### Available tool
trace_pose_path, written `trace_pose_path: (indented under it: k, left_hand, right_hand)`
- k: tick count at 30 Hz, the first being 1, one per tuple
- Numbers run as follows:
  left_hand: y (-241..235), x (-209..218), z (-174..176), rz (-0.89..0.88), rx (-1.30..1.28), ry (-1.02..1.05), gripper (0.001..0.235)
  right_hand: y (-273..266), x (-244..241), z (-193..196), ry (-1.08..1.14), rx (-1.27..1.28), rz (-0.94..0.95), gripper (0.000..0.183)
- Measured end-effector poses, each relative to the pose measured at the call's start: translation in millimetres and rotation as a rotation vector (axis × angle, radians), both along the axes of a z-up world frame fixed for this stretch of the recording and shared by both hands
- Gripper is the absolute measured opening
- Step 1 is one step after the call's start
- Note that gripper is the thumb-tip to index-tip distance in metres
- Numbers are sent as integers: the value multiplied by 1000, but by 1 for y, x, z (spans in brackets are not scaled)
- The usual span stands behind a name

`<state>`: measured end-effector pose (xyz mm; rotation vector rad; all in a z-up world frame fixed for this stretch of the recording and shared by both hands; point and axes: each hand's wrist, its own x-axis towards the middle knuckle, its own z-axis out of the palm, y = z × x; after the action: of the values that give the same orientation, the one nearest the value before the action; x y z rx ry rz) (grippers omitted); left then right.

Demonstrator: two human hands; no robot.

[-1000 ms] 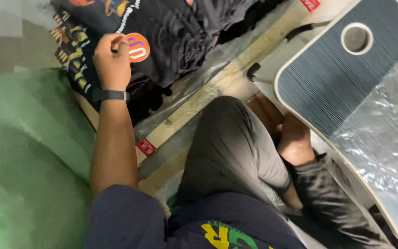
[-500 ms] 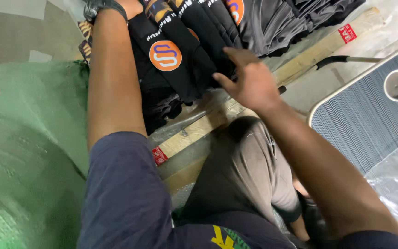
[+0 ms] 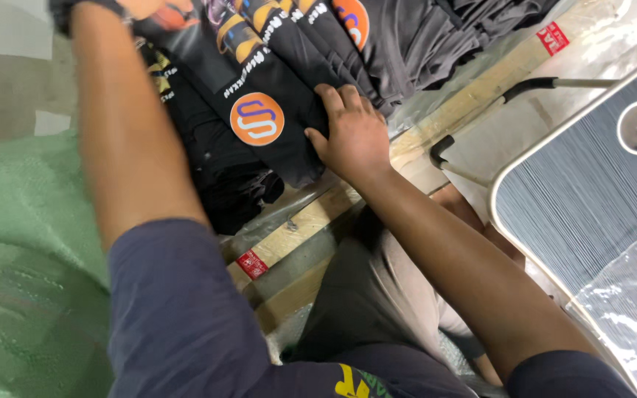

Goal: The person picks up a folded black t-shirt from a stack, places it inside a clear plastic sleeve, and seals the adhesive edge of the sleeve on a small tray.

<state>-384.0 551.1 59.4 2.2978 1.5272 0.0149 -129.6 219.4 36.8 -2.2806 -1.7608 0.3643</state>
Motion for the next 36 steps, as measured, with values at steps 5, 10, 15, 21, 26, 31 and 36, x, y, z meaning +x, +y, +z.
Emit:
trace_pose_path:
  k: [5, 10, 15, 21, 26, 31, 36]
  left_hand:
    - [-101, 62, 87, -86, -75, 79, 46]
    - [-242, 132, 166, -230, -92, -360, 17]
    - [-345, 192, 177, -666, -319, -942, 27]
    - [-418, 219, 211, -1064, -450, -834, 50]
    - [-484, 249, 207, -1469, 82, -743, 56]
    - [-549, 279, 196, -1749, -394, -458, 12]
    - [-579, 299, 195, -1837, -476, -506, 11]
  right_hand:
    - [-30, -1, 20, -311, 178, -4, 93]
    - [-78, -13, 48, 285, 609, 288, 133]
    - [-132, 3, 67, 501, 831, -168, 56]
    - [-270, 65, 96, 613, 854, -130, 40]
    - [-381, 76, 137, 820, 587, -155, 48]
    - [-451, 68, 120, 827, 430, -28, 40]
    - [-496, 71, 97, 905, 462, 2, 46]
